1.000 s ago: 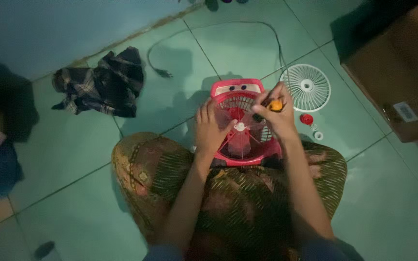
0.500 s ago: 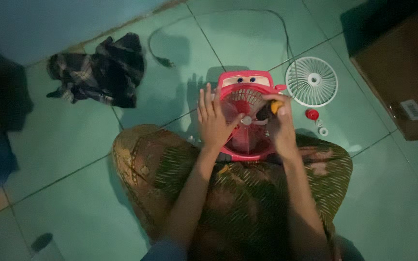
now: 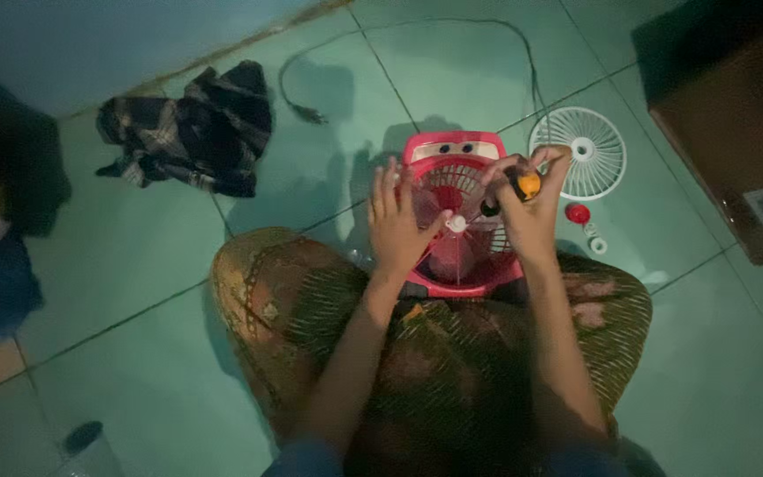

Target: The person sits on the floor and uses a screwdriver to tighten screws on the central hub of a pink toy fan. The person holds the fan steady with one hand while turning the screwdriver with the other.

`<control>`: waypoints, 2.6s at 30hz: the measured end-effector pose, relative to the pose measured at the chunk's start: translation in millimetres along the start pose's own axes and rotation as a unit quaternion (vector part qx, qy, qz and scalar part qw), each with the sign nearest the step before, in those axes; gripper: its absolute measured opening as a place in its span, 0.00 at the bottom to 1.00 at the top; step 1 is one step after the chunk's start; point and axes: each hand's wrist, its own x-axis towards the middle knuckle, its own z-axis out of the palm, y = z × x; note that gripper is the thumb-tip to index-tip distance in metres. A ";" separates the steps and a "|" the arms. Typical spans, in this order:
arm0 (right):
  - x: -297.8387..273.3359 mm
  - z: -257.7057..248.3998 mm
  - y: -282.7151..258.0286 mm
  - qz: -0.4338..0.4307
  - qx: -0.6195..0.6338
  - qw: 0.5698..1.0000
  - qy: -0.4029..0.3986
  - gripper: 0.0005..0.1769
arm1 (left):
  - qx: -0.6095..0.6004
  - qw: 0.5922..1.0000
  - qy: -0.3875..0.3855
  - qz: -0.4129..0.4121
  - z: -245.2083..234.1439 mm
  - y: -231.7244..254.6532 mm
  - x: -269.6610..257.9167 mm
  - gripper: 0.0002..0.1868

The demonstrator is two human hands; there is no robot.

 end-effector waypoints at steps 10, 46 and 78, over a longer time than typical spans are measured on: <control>-22.4 -2.8 -22.5 0.044 -0.066 0.997 -0.023 0.25 | -0.049 0.996 0.063 0.024 -0.7 3.8 -2.6 0.57; -5.2 -11.5 -9.0 0.069 -0.166 0.982 -0.049 0.17 | -0.059 0.997 -0.043 -0.017 -19.8 18.8 7.2 0.53; -41.7 -15.2 -16.3 -0.069 -0.289 0.955 -0.012 0.15 | -0.072 0.995 0.062 0.038 -20.2 14.4 -6.7 0.53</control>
